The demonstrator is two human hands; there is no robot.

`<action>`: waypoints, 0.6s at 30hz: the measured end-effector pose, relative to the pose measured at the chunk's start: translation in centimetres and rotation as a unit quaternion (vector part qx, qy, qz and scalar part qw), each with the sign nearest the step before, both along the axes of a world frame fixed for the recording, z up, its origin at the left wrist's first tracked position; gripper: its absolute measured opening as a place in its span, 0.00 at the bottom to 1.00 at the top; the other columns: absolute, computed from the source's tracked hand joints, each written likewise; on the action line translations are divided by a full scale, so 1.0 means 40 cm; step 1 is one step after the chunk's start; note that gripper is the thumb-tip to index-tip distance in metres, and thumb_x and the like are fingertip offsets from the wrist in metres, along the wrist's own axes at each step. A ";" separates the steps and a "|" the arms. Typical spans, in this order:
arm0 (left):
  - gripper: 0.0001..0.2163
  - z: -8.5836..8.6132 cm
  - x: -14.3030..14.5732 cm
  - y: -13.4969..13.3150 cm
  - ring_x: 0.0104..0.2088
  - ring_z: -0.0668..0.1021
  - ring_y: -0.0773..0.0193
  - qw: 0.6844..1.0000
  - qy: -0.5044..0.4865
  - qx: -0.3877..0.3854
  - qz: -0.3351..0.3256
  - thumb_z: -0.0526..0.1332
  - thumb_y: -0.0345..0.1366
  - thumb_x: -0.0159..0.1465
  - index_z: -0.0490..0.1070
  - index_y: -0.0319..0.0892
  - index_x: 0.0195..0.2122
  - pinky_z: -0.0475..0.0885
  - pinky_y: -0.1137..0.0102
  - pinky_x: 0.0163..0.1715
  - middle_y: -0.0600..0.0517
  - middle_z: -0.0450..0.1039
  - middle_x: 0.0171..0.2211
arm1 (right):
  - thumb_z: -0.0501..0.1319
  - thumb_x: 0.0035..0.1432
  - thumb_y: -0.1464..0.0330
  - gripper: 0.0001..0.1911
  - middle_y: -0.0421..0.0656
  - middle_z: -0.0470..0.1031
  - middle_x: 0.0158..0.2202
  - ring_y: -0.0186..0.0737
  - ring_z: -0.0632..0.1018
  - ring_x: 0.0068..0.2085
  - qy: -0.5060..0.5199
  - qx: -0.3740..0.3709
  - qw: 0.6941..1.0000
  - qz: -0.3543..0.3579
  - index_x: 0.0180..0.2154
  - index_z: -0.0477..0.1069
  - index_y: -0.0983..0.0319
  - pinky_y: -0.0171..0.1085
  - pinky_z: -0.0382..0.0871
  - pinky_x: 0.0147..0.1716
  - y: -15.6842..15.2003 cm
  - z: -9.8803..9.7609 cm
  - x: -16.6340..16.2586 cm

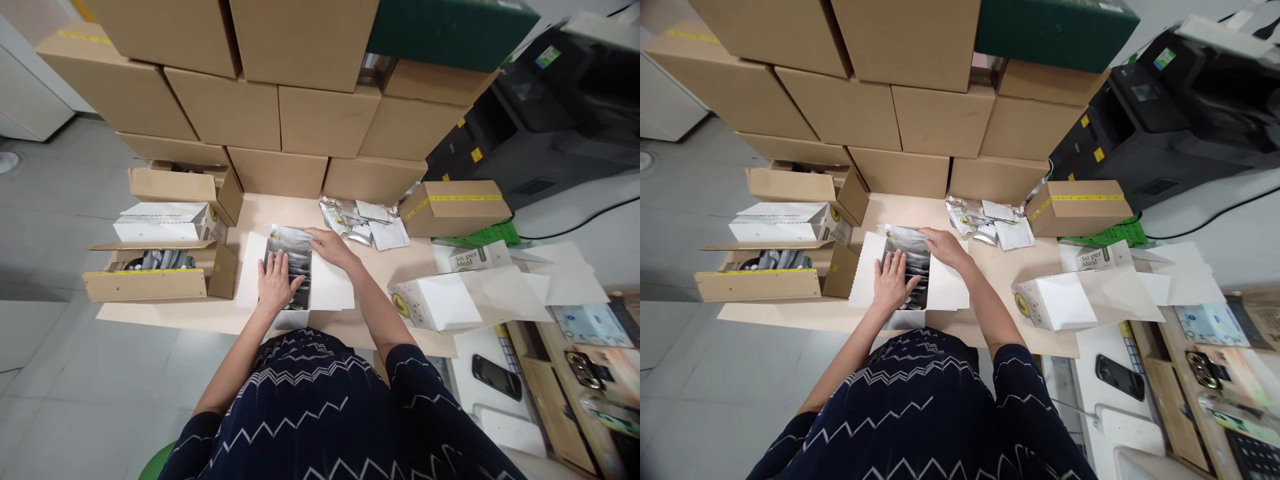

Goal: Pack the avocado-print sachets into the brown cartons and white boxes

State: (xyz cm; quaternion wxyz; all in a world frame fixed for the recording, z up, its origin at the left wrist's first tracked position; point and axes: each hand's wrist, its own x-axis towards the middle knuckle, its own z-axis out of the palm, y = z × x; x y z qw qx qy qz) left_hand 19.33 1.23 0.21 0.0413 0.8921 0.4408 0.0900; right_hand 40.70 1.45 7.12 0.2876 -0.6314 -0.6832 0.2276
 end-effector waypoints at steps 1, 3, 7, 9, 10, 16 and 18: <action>0.35 0.000 0.000 0.000 0.68 0.55 0.41 1.000 0.000 -0.001 0.000 0.44 0.55 0.68 0.54 0.33 0.67 0.43 0.44 0.66 0.41 0.52 0.69 | 0.56 0.62 0.73 0.19 0.42 0.78 0.51 0.39 0.78 0.48 0.003 -0.005 1.000 -0.001 0.53 0.73 0.59 0.36 0.68 0.50 0.004 -0.010 0.001; 0.35 0.000 0.000 0.000 0.68 0.55 0.42 1.000 -0.003 -0.005 0.001 0.44 0.56 0.68 0.54 0.34 0.67 0.43 0.44 0.66 0.40 0.52 0.69 | 0.58 0.61 0.73 0.17 0.42 0.79 0.49 0.39 0.79 0.46 -0.001 -0.020 1.000 -0.009 0.51 0.74 0.59 0.36 0.69 0.48 0.011 -0.029 0.002; 0.35 0.000 0.000 0.001 0.69 0.55 0.41 1.000 -0.016 -0.016 0.002 0.45 0.56 0.68 0.54 0.35 0.68 0.42 0.43 0.66 0.41 0.52 0.69 | 0.58 0.62 0.73 0.14 0.43 0.80 0.48 0.39 0.79 0.48 -0.022 -0.041 0.999 -0.022 0.48 0.75 0.60 0.36 0.69 0.49 0.015 -0.053 0.006; 0.35 0.002 0.000 0.001 0.68 0.55 0.41 1.000 -0.016 -0.018 0.001 0.45 0.56 0.68 0.54 0.35 0.68 0.42 0.42 0.66 0.41 0.52 0.69 | 0.57 0.63 0.73 0.13 0.43 0.80 0.48 0.39 0.79 0.48 -0.032 -0.043 0.998 -0.022 0.48 0.76 0.60 0.36 0.68 0.50 0.015 -0.054 0.007; 0.35 0.003 0.000 0.001 0.68 0.55 0.40 1.000 -0.013 -0.017 0.001 0.45 0.56 0.68 0.54 0.34 0.68 0.42 0.42 0.66 0.41 0.52 0.69 | 0.56 0.64 0.73 0.13 0.43 0.80 0.48 0.39 0.79 0.48 -0.039 -0.044 0.998 -0.023 0.48 0.76 0.60 0.36 0.68 0.50 0.015 -0.053 0.006; 0.35 0.009 0.001 0.000 0.68 0.55 0.40 1.000 -0.009 -0.007 0.000 0.45 0.56 0.68 0.55 0.34 0.67 0.43 0.43 0.66 0.41 0.53 0.68 | 0.54 0.65 0.73 0.16 0.47 0.77 0.53 0.42 0.77 0.54 -0.102 -0.078 0.992 0.012 0.52 0.74 0.62 0.37 0.66 0.54 0.020 -0.048 -0.036; 0.35 0.013 0.003 0.002 0.68 0.55 0.39 1.000 -0.009 -0.007 0.002 0.45 0.56 0.68 0.55 0.34 0.67 0.44 0.43 0.66 0.41 0.54 0.68 | 0.53 0.65 0.74 0.19 0.48 0.74 0.56 0.42 0.74 0.57 -0.126 -0.082 0.988 0.035 0.55 0.71 0.63 0.37 0.65 0.56 0.025 -0.054 -0.062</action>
